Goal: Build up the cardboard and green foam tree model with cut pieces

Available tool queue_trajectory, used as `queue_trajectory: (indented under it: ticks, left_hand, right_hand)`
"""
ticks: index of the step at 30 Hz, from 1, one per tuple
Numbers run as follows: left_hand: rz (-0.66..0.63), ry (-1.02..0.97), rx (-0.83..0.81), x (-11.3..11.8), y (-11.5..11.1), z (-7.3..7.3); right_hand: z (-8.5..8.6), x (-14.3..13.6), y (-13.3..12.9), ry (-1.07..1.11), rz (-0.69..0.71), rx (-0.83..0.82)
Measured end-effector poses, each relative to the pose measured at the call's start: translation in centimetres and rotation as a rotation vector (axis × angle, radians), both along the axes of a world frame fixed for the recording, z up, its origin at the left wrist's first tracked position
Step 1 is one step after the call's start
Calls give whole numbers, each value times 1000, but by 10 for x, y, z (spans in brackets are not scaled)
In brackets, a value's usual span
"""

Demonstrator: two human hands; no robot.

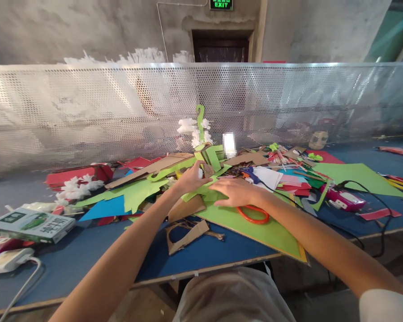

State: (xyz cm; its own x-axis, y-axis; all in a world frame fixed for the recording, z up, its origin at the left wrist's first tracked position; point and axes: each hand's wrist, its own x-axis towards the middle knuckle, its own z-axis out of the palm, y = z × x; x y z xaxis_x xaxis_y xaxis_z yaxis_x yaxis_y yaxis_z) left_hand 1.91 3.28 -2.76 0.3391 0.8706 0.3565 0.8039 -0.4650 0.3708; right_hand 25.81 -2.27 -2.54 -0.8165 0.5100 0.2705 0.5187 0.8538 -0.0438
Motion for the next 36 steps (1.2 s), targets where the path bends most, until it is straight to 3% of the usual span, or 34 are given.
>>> queue_trajectory:
  ticks: [5,10,16,23,28,36]
  left_hand:
    - [0,31,15,1,-3,1]
    - [7,58,10,0,-3,2]
    - [-24,81,1,2,-4,1]
    - [-35,183,32,14,-13,4]
    - [-3,243,62,20,-18,4]
    - [-3,270,77,24,-21,5]
  right_hand:
    - [-19,-18,2,-103,42,69]
    - [-18,-16,1,-91,21,75]
    - [-5,0,10,432,41,-171]
    - [-3,16,34,1013,-194,-619]
    - [-8,18,41,1105,-230,-725]
    - [-9,20,44,1151,-245,-713]
